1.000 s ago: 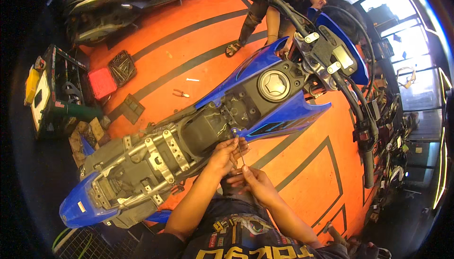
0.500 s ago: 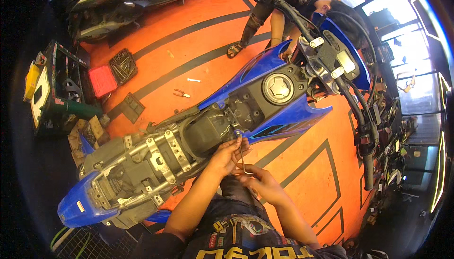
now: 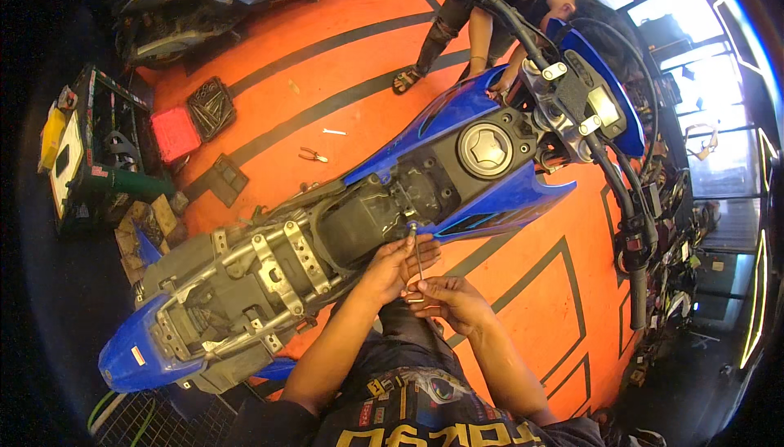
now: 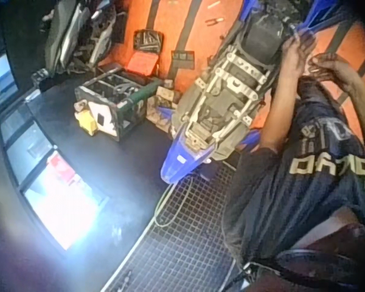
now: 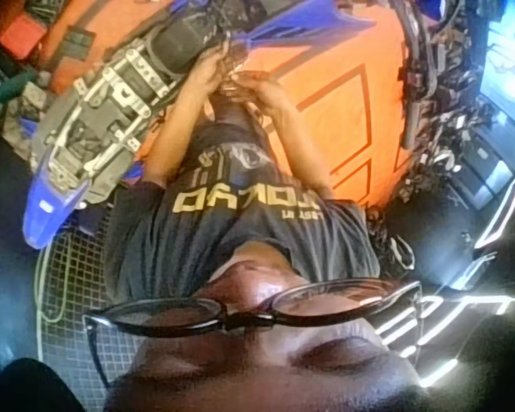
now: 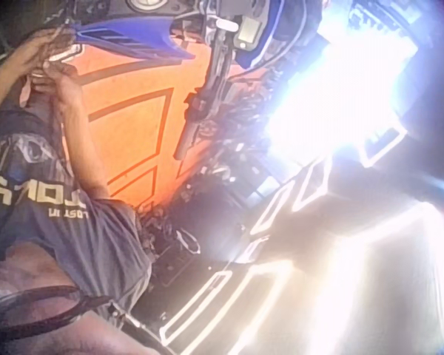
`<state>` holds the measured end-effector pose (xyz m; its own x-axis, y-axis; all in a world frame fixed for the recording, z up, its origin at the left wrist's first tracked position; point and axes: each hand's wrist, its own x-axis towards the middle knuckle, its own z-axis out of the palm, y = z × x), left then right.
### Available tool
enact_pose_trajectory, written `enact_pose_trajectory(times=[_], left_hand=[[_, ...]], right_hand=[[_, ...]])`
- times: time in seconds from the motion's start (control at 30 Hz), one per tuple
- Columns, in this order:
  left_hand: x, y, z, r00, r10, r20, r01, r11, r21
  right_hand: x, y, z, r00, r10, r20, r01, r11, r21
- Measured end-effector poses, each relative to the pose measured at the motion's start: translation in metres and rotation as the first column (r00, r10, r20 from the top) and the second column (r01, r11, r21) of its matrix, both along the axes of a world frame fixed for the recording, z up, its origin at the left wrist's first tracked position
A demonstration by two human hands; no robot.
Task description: The person removes screws from a motorcycle fuel tank fairing using a screwdriver, places the screws in a tray, and then removes another bolt from the engine area using a T-handle wrench.
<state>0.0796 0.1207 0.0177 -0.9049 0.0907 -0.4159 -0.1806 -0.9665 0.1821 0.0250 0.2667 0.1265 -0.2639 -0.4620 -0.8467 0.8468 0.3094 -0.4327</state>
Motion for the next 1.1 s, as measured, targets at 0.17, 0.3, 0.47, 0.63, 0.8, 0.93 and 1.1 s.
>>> enact_pose_trajectory(times=[0.17,0.3,0.47,0.63,0.8,0.93,1.1], left_hand=[[-0.004,0.000,0.002,0.992,-0.017,0.124,0.030,0.995,-0.098],[-0.004,0.003,0.005,0.992,-0.003,0.124,0.013,0.997,-0.080],[-0.006,0.000,0.015,0.991,-0.032,0.128,0.052,0.986,-0.156],[0.003,0.006,0.010,0.996,0.010,0.083,0.009,0.972,-0.234],[0.028,-0.017,0.006,0.955,0.173,0.241,-0.122,0.970,-0.211],[0.051,-0.039,0.007,0.940,0.243,0.239,-0.164,0.937,-0.308],[0.079,-0.042,-0.001,0.909,0.319,0.268,-0.227,0.919,-0.323]], right_hand=[[-0.005,-0.002,0.003,0.979,0.138,-0.147,-0.127,0.989,0.081],[0.000,0.002,0.001,0.933,0.207,-0.293,-0.191,0.978,0.082],[0.003,0.002,0.001,0.919,0.233,-0.319,-0.210,0.972,0.107],[0.003,0.005,-0.009,0.846,0.304,-0.439,-0.239,0.951,0.198],[-0.008,-0.034,-0.016,0.073,0.525,-0.848,-0.099,0.850,0.518],[-0.012,-0.043,-0.054,-0.186,0.490,-0.852,0.008,0.867,0.497],[-0.018,-0.057,-0.067,-0.184,0.501,-0.846,0.123,0.866,0.486]])
